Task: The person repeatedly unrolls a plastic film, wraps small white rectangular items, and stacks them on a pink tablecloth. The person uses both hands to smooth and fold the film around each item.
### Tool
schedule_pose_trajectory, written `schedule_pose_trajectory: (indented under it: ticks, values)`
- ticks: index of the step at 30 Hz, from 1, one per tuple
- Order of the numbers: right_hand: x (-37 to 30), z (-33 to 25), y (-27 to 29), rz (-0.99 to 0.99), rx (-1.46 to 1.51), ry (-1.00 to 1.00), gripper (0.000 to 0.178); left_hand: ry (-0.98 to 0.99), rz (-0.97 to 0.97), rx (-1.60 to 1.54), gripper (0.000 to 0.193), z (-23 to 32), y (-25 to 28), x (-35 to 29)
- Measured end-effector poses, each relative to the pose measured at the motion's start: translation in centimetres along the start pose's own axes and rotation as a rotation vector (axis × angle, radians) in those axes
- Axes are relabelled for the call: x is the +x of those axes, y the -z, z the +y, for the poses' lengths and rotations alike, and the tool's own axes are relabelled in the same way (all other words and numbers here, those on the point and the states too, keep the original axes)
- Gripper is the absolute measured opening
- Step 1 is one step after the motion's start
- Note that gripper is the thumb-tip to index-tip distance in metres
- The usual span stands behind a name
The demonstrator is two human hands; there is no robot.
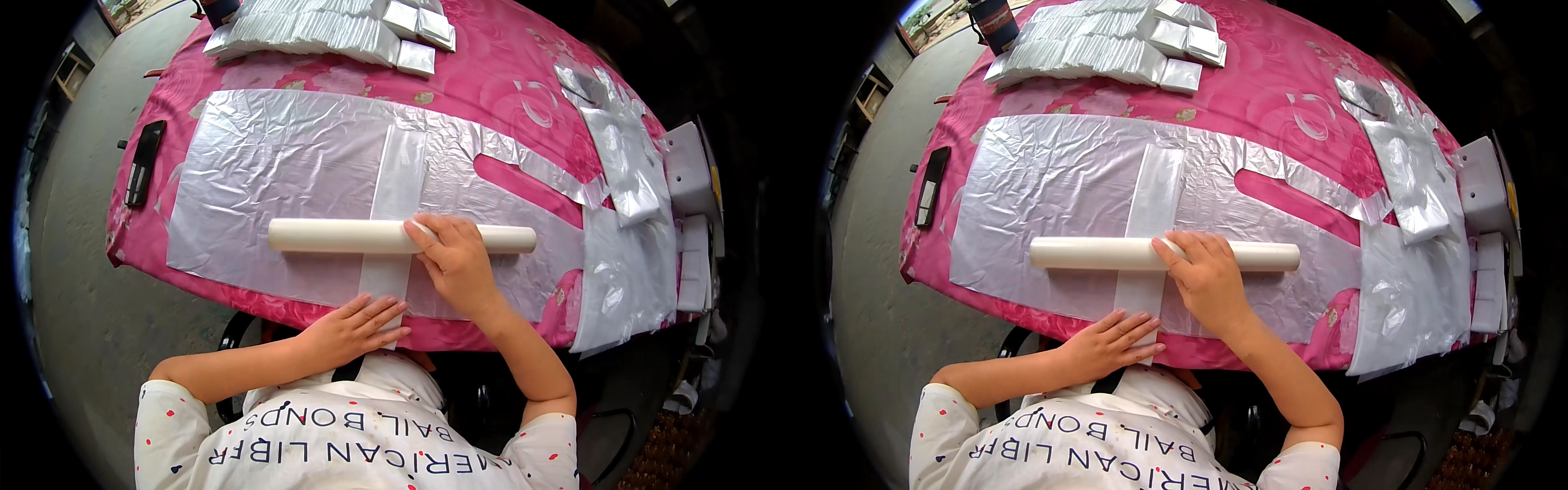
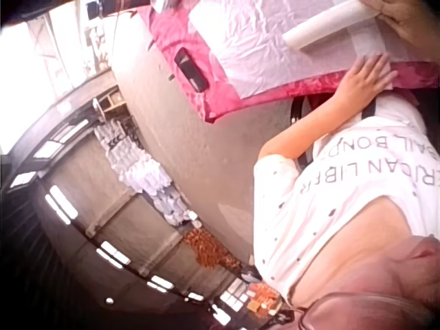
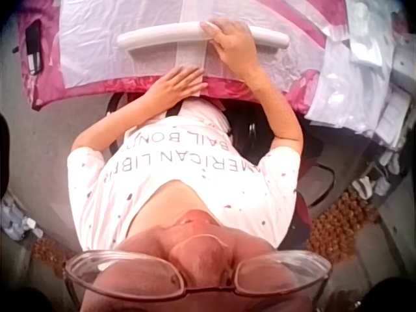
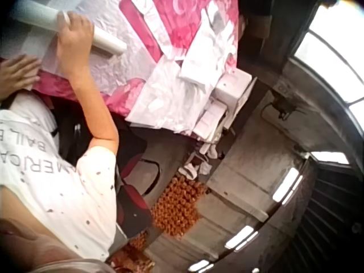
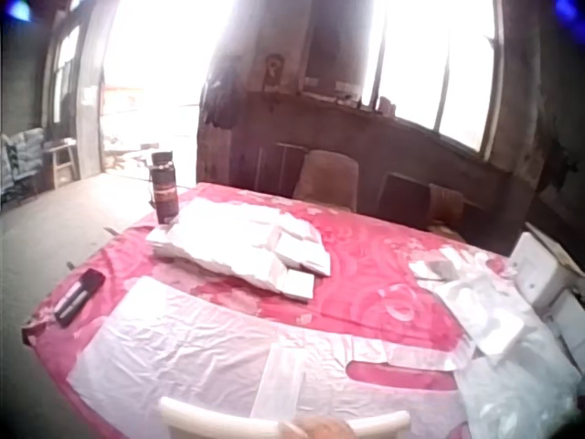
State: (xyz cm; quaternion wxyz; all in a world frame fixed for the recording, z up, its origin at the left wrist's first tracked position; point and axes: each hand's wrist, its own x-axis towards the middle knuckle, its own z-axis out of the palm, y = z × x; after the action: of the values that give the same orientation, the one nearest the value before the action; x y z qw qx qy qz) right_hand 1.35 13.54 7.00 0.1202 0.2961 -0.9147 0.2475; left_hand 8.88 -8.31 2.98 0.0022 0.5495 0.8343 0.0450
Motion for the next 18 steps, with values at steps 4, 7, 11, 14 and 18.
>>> schedule_pose_trajectory:
  ticks: [4, 7, 11, 14, 18]
  values:
    - [4.7, 4.7, -1.1, 0.120, -0.093, -0.012, 0.046, -0.014, 0.038, -0.010, 0.052, -0.1, 0.1, -0.1]
    - [6.3, 6.0, -1.0, 0.196, -0.124, -0.009, 0.045, -0.069, 0.052, -0.070, 0.050, -0.7, 0.9, -0.3]
    - [4.2, 3.6, -0.1, 0.019, 0.054, 0.068, 0.047, -0.079, 0.079, -0.108, 0.046, -2.0, 1.2, -1.3]
    - [0.6, 0.8, 0.1, -0.264, 0.290, 0.123, 0.047, -0.089, 0.128, -0.236, 0.044, -2.7, 1.1, -1.9]
    - [-1.5, -1.4, 0.0, -0.267, 0.236, 0.142, 0.045, -0.100, 0.304, -0.400, 0.043, -3.3, 1.3, -1.7]
